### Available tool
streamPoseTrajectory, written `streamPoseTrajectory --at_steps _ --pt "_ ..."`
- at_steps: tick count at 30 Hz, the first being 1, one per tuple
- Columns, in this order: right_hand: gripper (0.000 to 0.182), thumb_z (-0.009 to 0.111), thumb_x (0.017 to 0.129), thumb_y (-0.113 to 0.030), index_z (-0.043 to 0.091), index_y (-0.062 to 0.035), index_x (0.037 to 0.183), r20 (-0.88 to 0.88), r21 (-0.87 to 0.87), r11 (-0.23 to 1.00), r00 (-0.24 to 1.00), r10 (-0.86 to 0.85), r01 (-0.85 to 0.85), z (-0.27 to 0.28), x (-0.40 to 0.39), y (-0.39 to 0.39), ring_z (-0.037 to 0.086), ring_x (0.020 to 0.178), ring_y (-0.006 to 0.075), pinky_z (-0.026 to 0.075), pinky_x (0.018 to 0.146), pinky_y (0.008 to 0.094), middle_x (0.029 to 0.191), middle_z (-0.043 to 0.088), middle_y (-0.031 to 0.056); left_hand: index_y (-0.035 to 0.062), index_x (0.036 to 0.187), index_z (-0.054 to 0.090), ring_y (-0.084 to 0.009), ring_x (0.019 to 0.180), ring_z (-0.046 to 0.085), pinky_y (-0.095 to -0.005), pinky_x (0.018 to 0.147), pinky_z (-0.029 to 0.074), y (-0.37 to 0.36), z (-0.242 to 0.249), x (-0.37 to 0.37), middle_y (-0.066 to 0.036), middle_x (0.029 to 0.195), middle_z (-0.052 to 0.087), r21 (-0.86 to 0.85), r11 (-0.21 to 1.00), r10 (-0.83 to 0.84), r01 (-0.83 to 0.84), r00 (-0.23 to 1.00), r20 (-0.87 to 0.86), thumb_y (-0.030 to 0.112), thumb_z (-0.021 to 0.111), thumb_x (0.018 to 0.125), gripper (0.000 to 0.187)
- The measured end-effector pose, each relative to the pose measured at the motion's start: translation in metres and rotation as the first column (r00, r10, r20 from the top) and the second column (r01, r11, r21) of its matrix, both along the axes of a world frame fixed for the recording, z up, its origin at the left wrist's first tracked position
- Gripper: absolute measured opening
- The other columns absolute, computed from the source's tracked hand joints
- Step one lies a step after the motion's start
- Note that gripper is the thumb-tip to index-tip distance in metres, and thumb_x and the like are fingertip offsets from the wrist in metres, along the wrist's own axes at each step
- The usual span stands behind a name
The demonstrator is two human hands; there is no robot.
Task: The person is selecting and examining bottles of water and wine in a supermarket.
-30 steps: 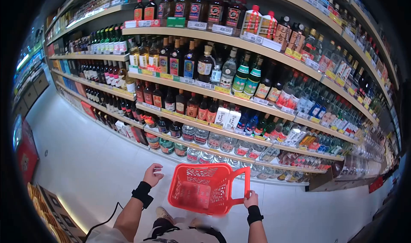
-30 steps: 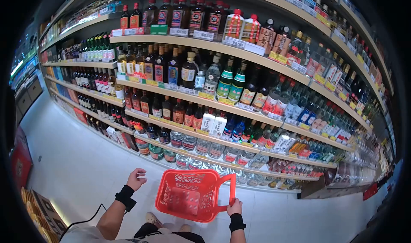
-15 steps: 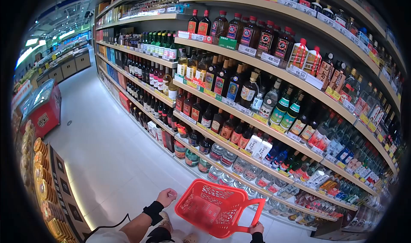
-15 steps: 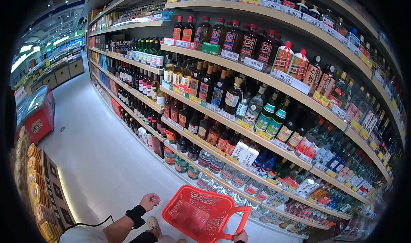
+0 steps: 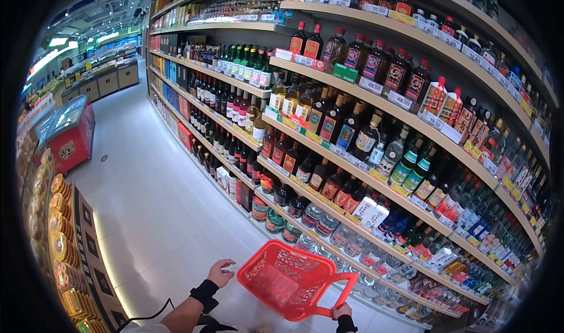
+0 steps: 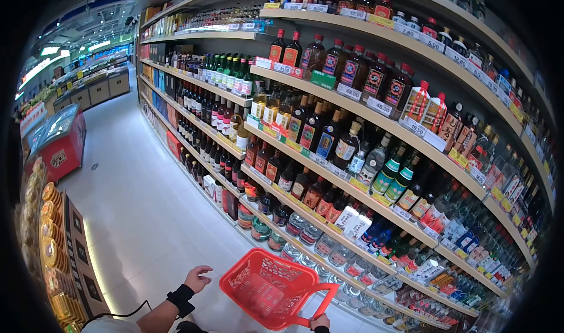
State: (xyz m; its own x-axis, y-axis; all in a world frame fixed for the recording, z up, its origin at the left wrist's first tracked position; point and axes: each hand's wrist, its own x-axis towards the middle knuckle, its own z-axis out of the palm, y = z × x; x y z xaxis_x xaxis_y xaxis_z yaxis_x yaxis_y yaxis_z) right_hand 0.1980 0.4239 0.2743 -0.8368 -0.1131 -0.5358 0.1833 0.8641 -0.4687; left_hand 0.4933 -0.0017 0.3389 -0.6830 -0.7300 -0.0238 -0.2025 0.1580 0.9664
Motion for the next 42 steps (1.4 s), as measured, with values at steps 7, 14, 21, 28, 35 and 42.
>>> streamPoseTrajectory --at_steps 7,14,21,28,35,42 --pt "0.033 0.076 0.08 -0.018 0.063 0.0056 0.098 -0.089 0.047 0.999 0.996 -0.003 0.007 -0.006 0.045 -0.083 0.072 0.062 0.0274 0.061 0.051 0.0368 0.085 0.071 0.0184 0.0042 0.113 0.063 -0.0235 0.108 0.064 -0.0338 0.081 0.057 -0.068 0.015 0.071 -0.01 0.118 0.064 0.063 0.993 0.107 -0.104 0.994 -0.037 -0.002 0.067 0.081 0.032" --pt "0.032 0.073 0.082 -0.013 0.059 0.0068 0.104 -0.052 0.032 0.993 0.993 -0.11 0.112 -0.028 0.075 -0.153 0.071 0.062 0.0321 0.062 0.048 0.0392 0.091 0.07 0.0193 0.0034 0.114 0.059 -0.0179 0.094 0.067 -0.0296 0.074 0.056 -0.16 0.01 0.18 -0.008 0.112 0.065 0.095 0.966 0.253 -0.241 0.957 -0.143 -0.004 0.067 0.082 0.034" --pt "0.03 0.072 0.082 -0.013 0.063 0.0041 0.104 -0.102 0.173 0.983 0.994 -0.04 0.058 -0.015 0.119 -0.22 0.072 0.066 0.0316 0.063 0.051 0.0387 0.096 0.071 0.0189 0.0043 0.118 0.054 -0.0164 0.087 0.066 -0.0269 0.074 0.054 -0.227 0.017 0.281 -0.009 0.106 0.063 0.08 0.928 0.372 -0.363 0.907 -0.196 -0.002 0.066 0.082 0.038" --pt "0.031 0.077 0.08 -0.014 0.063 0.0056 0.099 -0.025 0.081 0.979 0.983 -0.184 0.186 -0.039 0.125 -0.269 0.072 0.066 0.0316 0.063 0.048 0.0427 0.086 0.07 0.019 0.0025 0.118 0.053 -0.0147 0.085 0.065 -0.0271 0.076 0.053 -0.277 0.025 0.337 -0.009 0.098 0.065 0.211 0.891 0.449 -0.401 0.846 -0.289 -0.001 0.066 0.085 0.036" --pt "0.033 0.077 0.077 -0.017 0.065 0.0055 0.098 -0.055 0.216 0.971 0.994 -0.092 0.102 0.002 0.145 -0.345 0.073 0.065 0.028 0.063 0.052 0.037 0.088 0.072 0.0196 0.0015 0.116 0.054 -0.0147 0.085 0.065 -0.0265 0.076 0.052 -0.35 0.033 0.357 -0.008 0.092 0.066 0.183 0.876 0.481 -0.446 0.829 -0.284 -0.001 0.065 0.086 0.032" --pt "0.031 0.06 0.086 -0.019 0.063 0.0081 0.101 -0.17 0.281 0.933 0.968 -0.183 0.226 0.024 0.156 -0.424 0.072 0.068 0.0335 0.062 0.063 0.0414 0.093 0.071 0.024 0.0009 0.115 0.053 -0.0162 0.082 0.064 -0.0289 0.076 0.053 -0.47 0.051 0.337 -0.009 0.09 0.066 0.093 0.898 0.44 -0.431 0.863 -0.247 -0.001 0.063 0.088 0.029"
